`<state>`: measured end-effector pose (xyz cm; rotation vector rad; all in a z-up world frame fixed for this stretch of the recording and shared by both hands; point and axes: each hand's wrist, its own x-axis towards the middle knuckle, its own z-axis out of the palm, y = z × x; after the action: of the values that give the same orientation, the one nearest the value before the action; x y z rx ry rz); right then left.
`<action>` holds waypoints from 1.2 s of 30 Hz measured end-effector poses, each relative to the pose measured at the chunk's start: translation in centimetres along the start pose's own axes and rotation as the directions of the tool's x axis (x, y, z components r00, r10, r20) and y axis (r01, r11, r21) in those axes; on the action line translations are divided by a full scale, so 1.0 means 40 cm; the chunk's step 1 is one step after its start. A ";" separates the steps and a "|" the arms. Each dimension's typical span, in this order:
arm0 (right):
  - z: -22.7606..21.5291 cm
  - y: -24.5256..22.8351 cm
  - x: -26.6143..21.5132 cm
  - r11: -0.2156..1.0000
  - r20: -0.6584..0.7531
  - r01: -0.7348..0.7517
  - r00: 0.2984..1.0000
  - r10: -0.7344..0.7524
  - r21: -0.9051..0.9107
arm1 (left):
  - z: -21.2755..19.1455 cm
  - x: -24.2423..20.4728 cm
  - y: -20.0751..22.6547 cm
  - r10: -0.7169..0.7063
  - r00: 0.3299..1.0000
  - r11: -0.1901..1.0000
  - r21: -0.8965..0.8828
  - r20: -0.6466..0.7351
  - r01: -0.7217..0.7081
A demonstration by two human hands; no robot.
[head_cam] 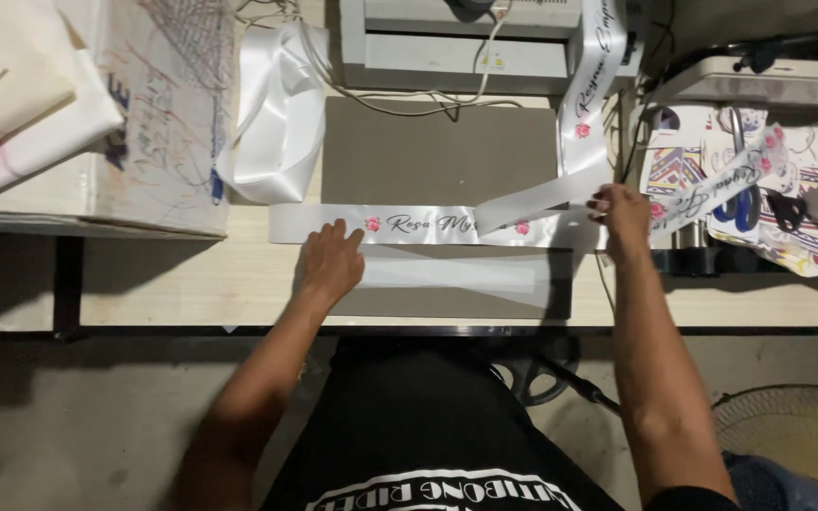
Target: The person places printed transfer stickers onto white satin ribbons laid on a heat press. They use a handheld heat gun to apply heat to the sticker area, then peel off the backing film to reveal the transferred text and graphics on the ribbon.
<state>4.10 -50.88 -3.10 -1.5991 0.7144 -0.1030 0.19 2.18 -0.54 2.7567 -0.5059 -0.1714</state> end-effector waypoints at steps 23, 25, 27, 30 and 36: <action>-0.356 -0.312 -0.026 0.869 -0.109 0.284 0.959 -0.263 0.406 | -0.040 0.037 0.029 -0.103 0.984 0.994 0.034 0.148 0.099; -0.258 -0.386 -0.123 0.862 -0.062 0.289 0.955 -0.290 0.415 | -0.043 0.052 0.052 -0.132 0.971 0.991 0.058 0.201 0.123; -0.118 -0.474 -0.248 0.969 0.065 0.202 0.975 -0.213 0.143 | -0.033 0.073 0.077 -0.020 0.994 0.999 -0.048 0.108 0.025; 0.015 -0.434 -0.320 0.985 0.339 0.053 0.935 -0.106 0.164 | -0.121 0.109 0.224 0.182 0.974 0.838 -0.498 -0.133 -0.224; 0.211 -0.489 -0.514 0.916 0.687 -0.208 0.721 -0.094 0.344 | -0.208 0.131 0.348 0.370 0.912 0.489 -0.798 -0.175 -0.352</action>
<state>-0.99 -33.62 20.41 -1.0820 0.1233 0.3739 2.02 -9.52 11.74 1.6715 -0.7645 -0.2519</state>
